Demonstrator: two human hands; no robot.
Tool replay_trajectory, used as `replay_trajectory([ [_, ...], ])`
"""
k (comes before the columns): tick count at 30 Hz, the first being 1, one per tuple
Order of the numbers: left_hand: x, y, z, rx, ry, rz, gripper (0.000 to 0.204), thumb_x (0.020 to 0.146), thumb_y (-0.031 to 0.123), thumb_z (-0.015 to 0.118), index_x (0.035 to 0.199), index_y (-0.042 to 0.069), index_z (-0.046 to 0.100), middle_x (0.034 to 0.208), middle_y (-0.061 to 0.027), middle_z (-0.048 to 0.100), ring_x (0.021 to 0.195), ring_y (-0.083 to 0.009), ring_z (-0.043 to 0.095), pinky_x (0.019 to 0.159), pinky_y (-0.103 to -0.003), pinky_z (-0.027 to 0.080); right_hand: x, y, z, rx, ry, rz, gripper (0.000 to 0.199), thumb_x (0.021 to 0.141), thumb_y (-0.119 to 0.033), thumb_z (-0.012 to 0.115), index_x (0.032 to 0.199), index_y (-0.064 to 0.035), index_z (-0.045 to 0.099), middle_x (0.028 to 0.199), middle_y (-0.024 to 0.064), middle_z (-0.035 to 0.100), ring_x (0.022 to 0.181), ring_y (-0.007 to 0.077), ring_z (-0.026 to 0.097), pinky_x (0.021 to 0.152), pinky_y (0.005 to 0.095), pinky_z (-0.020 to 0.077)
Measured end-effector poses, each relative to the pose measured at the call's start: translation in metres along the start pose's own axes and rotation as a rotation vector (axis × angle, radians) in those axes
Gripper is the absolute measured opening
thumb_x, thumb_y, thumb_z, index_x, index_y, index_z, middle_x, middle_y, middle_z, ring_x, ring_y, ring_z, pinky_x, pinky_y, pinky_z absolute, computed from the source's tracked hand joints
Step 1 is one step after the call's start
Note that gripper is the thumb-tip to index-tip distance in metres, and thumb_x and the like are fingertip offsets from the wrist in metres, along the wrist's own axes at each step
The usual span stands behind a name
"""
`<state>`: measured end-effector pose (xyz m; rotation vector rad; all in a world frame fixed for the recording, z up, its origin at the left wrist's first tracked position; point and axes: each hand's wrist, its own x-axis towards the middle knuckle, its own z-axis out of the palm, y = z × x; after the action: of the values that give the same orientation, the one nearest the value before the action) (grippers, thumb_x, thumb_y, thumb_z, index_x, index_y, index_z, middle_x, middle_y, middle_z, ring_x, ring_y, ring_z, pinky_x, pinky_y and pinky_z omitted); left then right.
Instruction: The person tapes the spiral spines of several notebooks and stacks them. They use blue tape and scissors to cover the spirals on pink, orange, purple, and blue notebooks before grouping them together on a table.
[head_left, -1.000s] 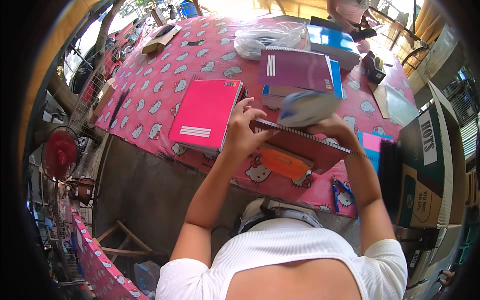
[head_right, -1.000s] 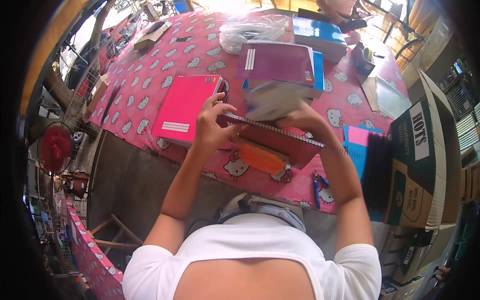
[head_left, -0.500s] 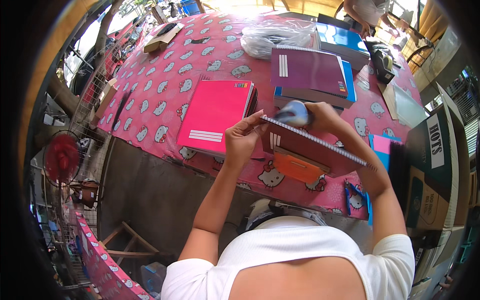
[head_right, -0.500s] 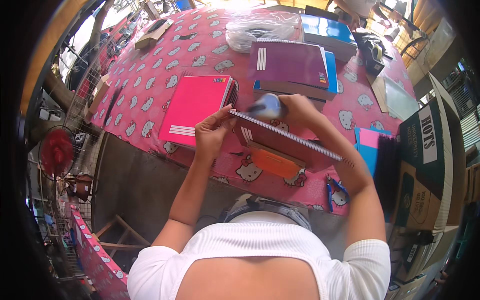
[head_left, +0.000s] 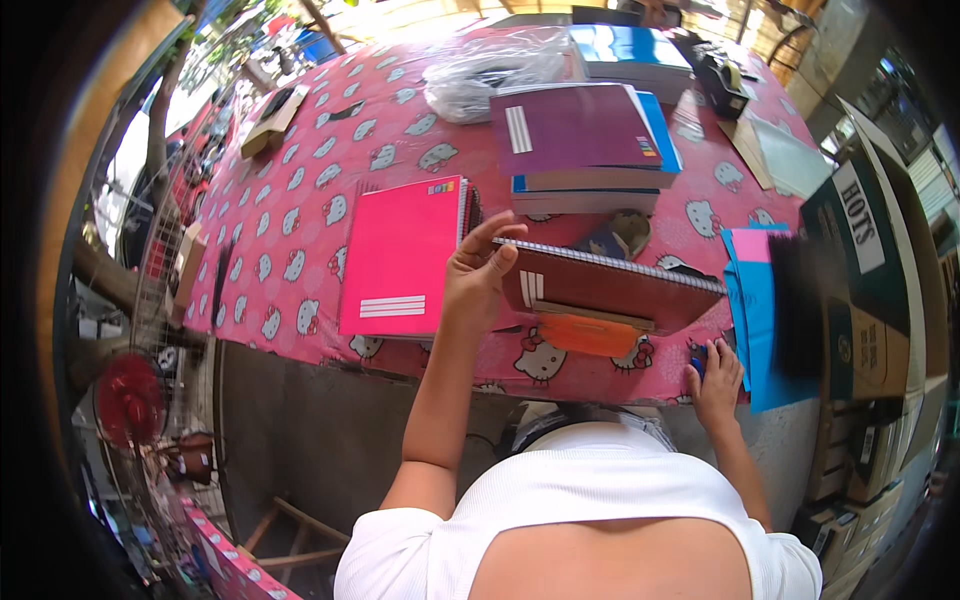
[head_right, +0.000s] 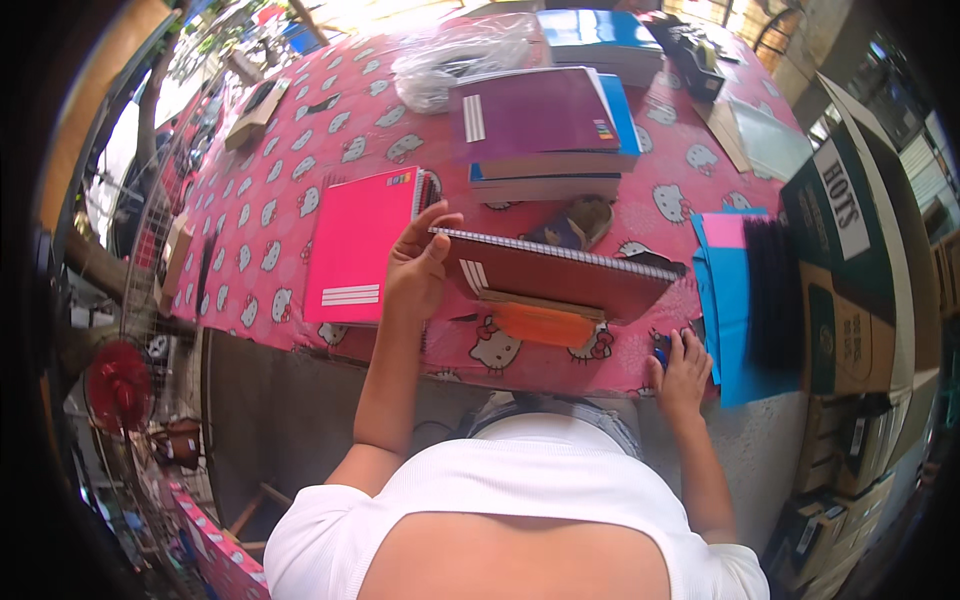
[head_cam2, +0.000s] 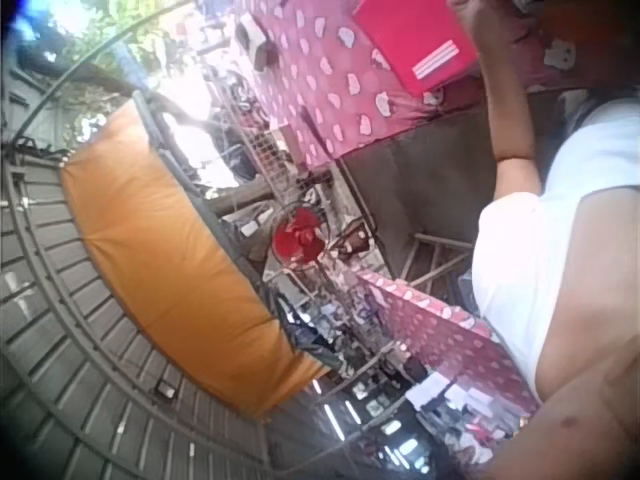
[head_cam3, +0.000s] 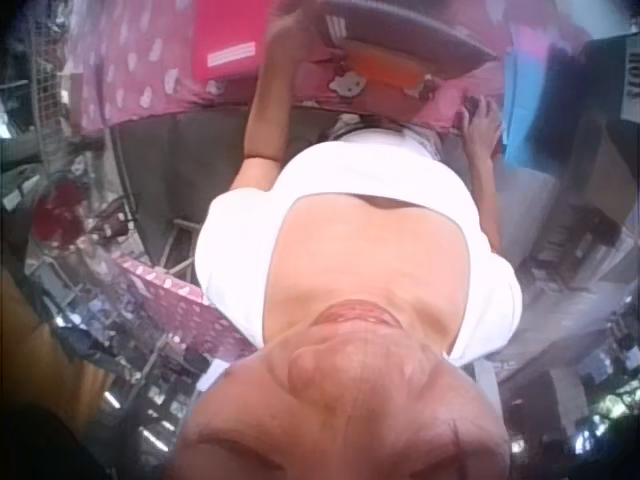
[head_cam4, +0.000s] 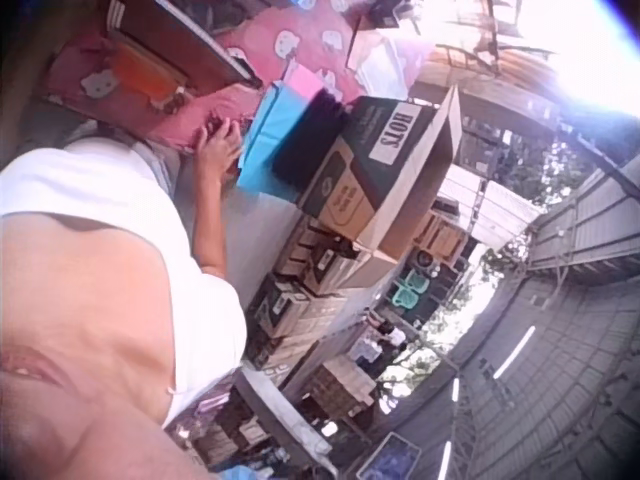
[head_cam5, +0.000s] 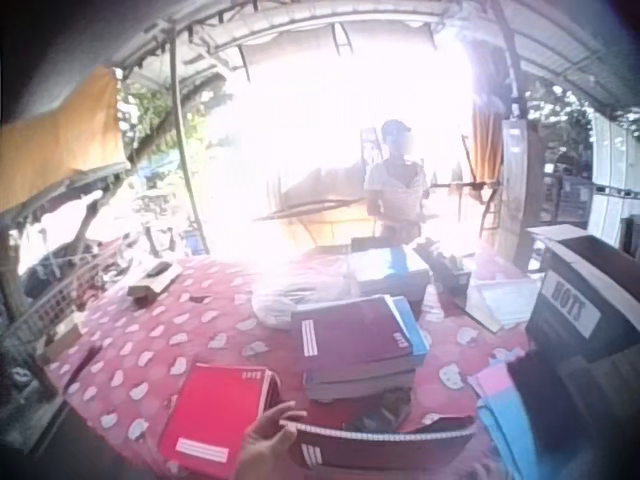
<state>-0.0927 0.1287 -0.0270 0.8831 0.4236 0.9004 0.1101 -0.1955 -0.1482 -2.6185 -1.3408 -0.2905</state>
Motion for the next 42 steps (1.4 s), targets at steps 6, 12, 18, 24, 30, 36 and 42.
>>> replay_trajectory([
  [6, 0.003, -0.003, 0.037, 0.305, -0.2, 0.324, 0.018, 0.075, -0.002, 0.074, 0.091, -0.002, 0.066, 0.095, -0.0105, 0.066, 0.083, -0.0141, 0.065, 0.072, -0.024, 0.055, 0.017, -0.063, -0.132, 0.927, -0.105, 0.311, 0.037, 0.079, -0.011, 0.07, 0.112, 0.0013, 0.057, 0.096, 0.0175, 0.061, 0.09, 0.0305, 0.061, 0.078, 0.0354, 0.0487],
  [12, -0.038, -0.014, 0.118, 0.666, -0.442, 0.733, 0.022, 0.074, -0.014, 0.068, 0.093, -0.003, 0.066, 0.099, -0.0144, 0.065, 0.093, -0.0188, 0.066, 0.079, -0.028, 0.057, 0.067, -0.111, -0.197, 0.726, 0.245, -0.14, 0.041, 0.078, -0.013, 0.072, 0.113, 0.0003, 0.054, 0.107, 0.0179, 0.056, 0.098, 0.0342, 0.056, 0.083, 0.0408, 0.0465],
  [18, -0.04, -0.021, 0.128, 0.623, -0.459, 0.735, 0.026, 0.073, -0.018, 0.064, 0.096, -0.004, 0.066, 0.099, -0.0153, 0.065, 0.092, -0.0215, 0.067, 0.078, -0.03, 0.058, 0.07, -0.098, -0.203, 0.867, 0.093, -0.101, 0.033, 0.081, -0.016, 0.07, 0.106, 0.002, 0.058, 0.098, 0.0162, 0.059, 0.089, 0.0288, 0.059, 0.077, 0.0389, 0.0484],
  [24, -0.033, -0.021, 0.114, 0.766, -0.55, 0.959, 0.021, 0.077, -0.014, 0.063, 0.095, -0.005, 0.066, 0.099, -0.017, 0.065, 0.09, -0.023, 0.067, 0.078, -0.034, 0.057, 0.1, -0.052, -0.176, 2.138, -1.084, 0.28, 0.03, 0.089, -0.022, 0.065, 0.104, 0.0045, 0.062, 0.1, 0.0127, 0.065, 0.091, 0.0178, 0.064, 0.078, 0.0293, 0.0517],
  [30, -0.018, 0.025, 0.073, 0.629, -0.053, 0.802, 0.013, 0.087, 0.004, 0.063, 0.098, -0.001, 0.061, 0.099, -0.0168, 0.064, 0.087, -0.0237, 0.065, 0.074, -0.037, 0.056, 0.058, -0.042, -0.097, 1.087, -0.255, 0.197, 0.035, 0.079, -0.016, 0.073, 0.107, 0.0005, 0.061, 0.108, 0.0117, 0.064, 0.1, 0.0217, 0.061, 0.087, 0.0302, 0.0468],
  [36, -0.045, 0.183, 0.02, 0.676, 0.16, 1.441, 0.026, 0.096, 0.02, 0.047, 0.081, -0.002, 0.05, 0.068, -0.0075, 0.05, 0.065, -0.0197, 0.056, 0.058, -0.03, 0.05, 0.069, 0.001, -0.043, 0.421, 0.076, -0.138, 0.018, 0.075, -0.008, 0.071, 0.092, -0.0029, 0.065, 0.108, 0.0165, 0.063, 0.104, 0.0334, 0.058, 0.091, 0.0381, 0.0458],
  [42, 0.071, 0.203, -0.013, 1.311, -0.14, 1.26, 0.006, 0.077, 0.001, 0.058, 0.079, 0.001, 0.063, 0.07, -0.0006, 0.057, 0.065, -0.0066, 0.048, 0.058, -0.022, 0.04, 0.213, -0.082, -0.087, 0.863, 0.271, -0.283, 0.008, 0.081, -0.008, 0.068, 0.086, -0.0027, 0.065, 0.109, 0.0144, 0.063, 0.096, 0.0298, 0.063, 0.083, 0.0358, 0.0494],
])
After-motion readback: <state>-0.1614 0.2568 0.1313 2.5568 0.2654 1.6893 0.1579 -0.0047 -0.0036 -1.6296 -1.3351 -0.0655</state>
